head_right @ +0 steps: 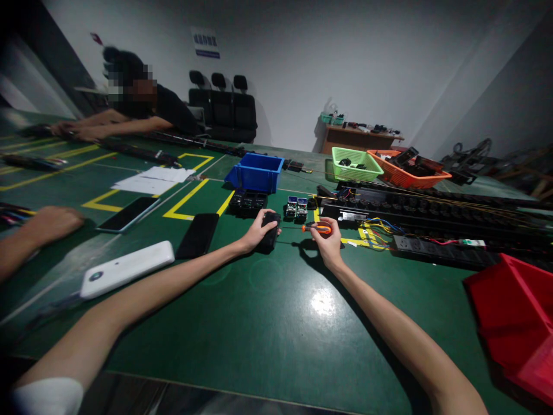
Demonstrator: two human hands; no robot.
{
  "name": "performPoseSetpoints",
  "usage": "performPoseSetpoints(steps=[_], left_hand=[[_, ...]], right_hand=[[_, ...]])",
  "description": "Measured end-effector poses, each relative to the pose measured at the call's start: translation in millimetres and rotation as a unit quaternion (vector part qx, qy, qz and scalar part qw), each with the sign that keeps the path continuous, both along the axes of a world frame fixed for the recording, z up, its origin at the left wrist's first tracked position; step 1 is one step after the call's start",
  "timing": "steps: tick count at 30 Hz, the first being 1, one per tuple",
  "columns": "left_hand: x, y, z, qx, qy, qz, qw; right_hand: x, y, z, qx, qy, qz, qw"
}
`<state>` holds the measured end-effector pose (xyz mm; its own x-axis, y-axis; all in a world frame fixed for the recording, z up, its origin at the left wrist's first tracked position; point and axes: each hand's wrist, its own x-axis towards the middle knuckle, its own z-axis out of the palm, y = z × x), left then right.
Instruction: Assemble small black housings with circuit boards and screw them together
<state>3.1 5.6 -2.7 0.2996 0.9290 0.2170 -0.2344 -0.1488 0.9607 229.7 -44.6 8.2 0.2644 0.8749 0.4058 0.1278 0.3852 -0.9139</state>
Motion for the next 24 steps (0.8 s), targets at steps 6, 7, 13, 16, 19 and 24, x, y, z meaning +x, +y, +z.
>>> performPoseSetpoints(steps=[6, 7, 13, 16, 19, 24], left_hand=[[-0.4, -0.2, 0.0, -0.005, -0.002, -0.001, 1.0], [-0.6, -0.5, 0.0, -0.003, 0.001, -0.002, 1.0], [-2.0, -1.5, -1.0, 0.03, 0.024, 0.004, 0.999], [-2.2, -1.4, -1.5, 0.033, 0.027, 0.008, 0.999], [-2.2, -1.2, -1.7, 0.039, 0.031, 0.008, 0.999], [-2.2, -1.2, -1.6, 0.042, 0.034, 0.013, 0.998]], right_hand=[[2.1, 1.3, -2.3, -0.029, -0.037, -0.009, 0.999], [2.5, 1.8, -2.9, -0.031, -0.045, -0.019, 0.998], [3.2, 4.0, -4.3, -0.017, -0.016, -0.035, 0.999], [2.5, 3.7, -3.2, -0.003, 0.013, -0.022, 1.0], [1.8, 2.6, -1.8, 0.003, 0.028, 0.005, 1.0], [2.1, 1.8, -2.2, -0.019, -0.01, 0.011, 1.0]])
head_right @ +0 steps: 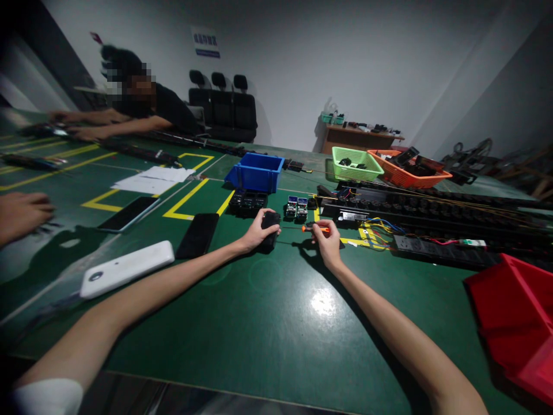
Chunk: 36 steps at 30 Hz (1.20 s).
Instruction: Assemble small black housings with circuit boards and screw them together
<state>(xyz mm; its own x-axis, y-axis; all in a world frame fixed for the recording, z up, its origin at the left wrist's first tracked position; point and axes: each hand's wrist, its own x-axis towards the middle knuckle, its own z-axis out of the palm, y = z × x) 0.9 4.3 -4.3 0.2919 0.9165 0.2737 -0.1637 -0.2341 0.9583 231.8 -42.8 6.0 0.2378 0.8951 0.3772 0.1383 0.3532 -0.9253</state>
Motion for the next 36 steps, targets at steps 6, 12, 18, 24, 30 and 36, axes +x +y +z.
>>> performPoseSetpoints(steps=[6, 12, 18, 24, 30, 36], left_hand=[[0.0, 2.4, -2.3, 0.007, 0.013, 0.005, 1.0], [-0.3, 3.9, -4.9, 0.02, 0.015, 0.004, 1.0], [0.0, 3.4, -4.0, 0.014, 0.01, 0.009, 1.0], [-0.1, 2.5, -2.8, 0.016, 0.009, 0.004, 1.0], [-0.1, 0.9, -0.9, 0.009, 0.008, 0.003, 1.0], [0.9, 0.3, -0.1, -0.009, -0.007, 0.006, 1.0]], right_hand=[[1.2, 2.1, -1.7, -0.023, -0.004, -0.02, 1.0], [1.2, 3.3, -2.1, 0.005, 0.058, 0.001, 0.998], [-0.7, 1.8, -0.8, -0.007, 0.05, 0.025, 0.998], [-0.2, 1.8, -1.5, -0.038, 0.017, 0.001, 0.999], [1.2, 2.9, -2.7, -0.016, 0.049, -0.007, 0.999], [1.1, 3.6, -2.8, 0.008, 0.074, 0.014, 0.997]])
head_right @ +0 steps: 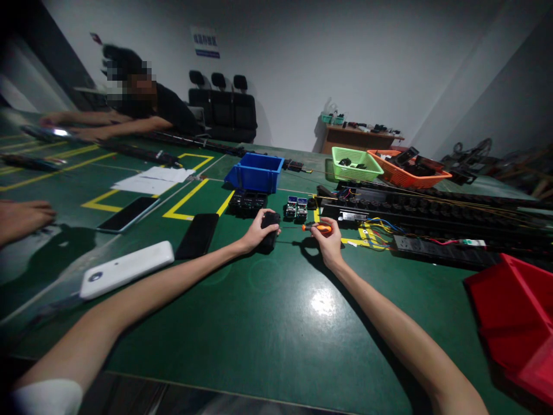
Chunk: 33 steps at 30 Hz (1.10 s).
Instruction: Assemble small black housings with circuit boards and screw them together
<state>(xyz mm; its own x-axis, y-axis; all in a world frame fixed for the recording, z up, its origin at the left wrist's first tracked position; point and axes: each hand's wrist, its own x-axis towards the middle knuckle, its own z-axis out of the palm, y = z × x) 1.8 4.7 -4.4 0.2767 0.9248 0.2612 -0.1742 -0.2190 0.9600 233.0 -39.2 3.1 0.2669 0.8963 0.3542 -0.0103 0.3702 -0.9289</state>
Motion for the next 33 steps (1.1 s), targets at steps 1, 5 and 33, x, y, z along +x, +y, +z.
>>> performPoseSetpoints(steps=[1, 5, 33], left_hand=[[0.2, 0.0, 0.1, -0.003, -0.002, 0.0, 1.0], [0.4, 0.2, 1.2, -0.022, -0.02, -0.012, 0.999], [1.4, -0.6, 4.0, -0.04, -0.025, -0.011, 0.999]], right_hand=[[0.0, -0.2, 0.3, 0.001, -0.002, 0.003, 1.0], [-0.4, -1.4, 1.2, -0.001, -0.03, 0.008, 1.0], [-3.5, -3.7, 3.7, 0.017, -0.067, 0.002, 0.998]])
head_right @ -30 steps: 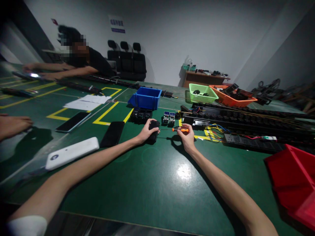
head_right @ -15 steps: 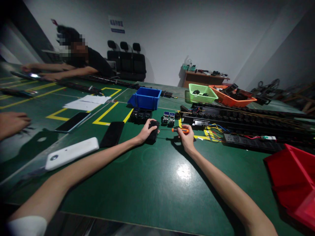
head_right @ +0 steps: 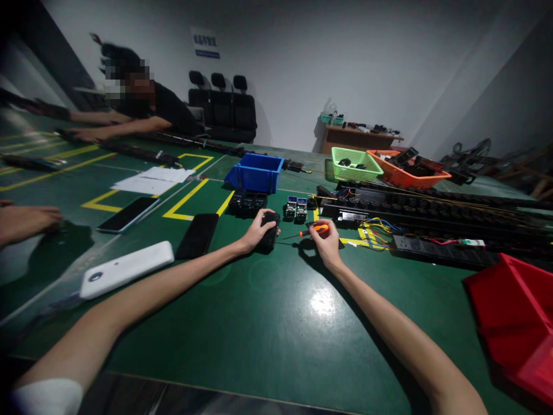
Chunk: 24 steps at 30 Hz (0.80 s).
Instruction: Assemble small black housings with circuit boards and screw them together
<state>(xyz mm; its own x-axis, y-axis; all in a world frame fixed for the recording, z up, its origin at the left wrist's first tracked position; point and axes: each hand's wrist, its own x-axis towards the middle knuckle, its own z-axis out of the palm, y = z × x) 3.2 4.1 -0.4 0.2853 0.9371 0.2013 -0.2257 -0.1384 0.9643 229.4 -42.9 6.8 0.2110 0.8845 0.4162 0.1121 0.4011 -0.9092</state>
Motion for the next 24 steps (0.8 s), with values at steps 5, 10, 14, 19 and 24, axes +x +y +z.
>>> performPoseSetpoints(steps=[5, 10, 14, 19, 24], left_hand=[[0.5, -0.9, 0.8, 0.002, -0.001, 0.0, 1.0], [-1.5, -1.5, -1.0, 0.025, 0.021, -0.005, 0.999], [-2.7, -1.8, -2.4, 0.068, 0.063, 0.028, 0.995], [-2.4, -4.4, 0.3, 0.101, 0.071, 0.051, 0.991], [-3.0, -7.3, 3.6, 0.152, 0.105, 0.046, 0.982]], right_hand=[[1.8, 3.0, -3.5, -0.005, 0.02, -0.021, 1.0], [3.9, 7.1, -6.4, -0.026, 0.061, -0.021, 0.998], [4.6, 7.0, -6.0, -0.039, 0.076, -0.012, 0.996], [3.7, 4.0, -4.7, -0.062, 0.054, 0.004, 0.997], [-0.5, 0.9, -2.5, -0.061, -0.046, 0.073, 0.994]])
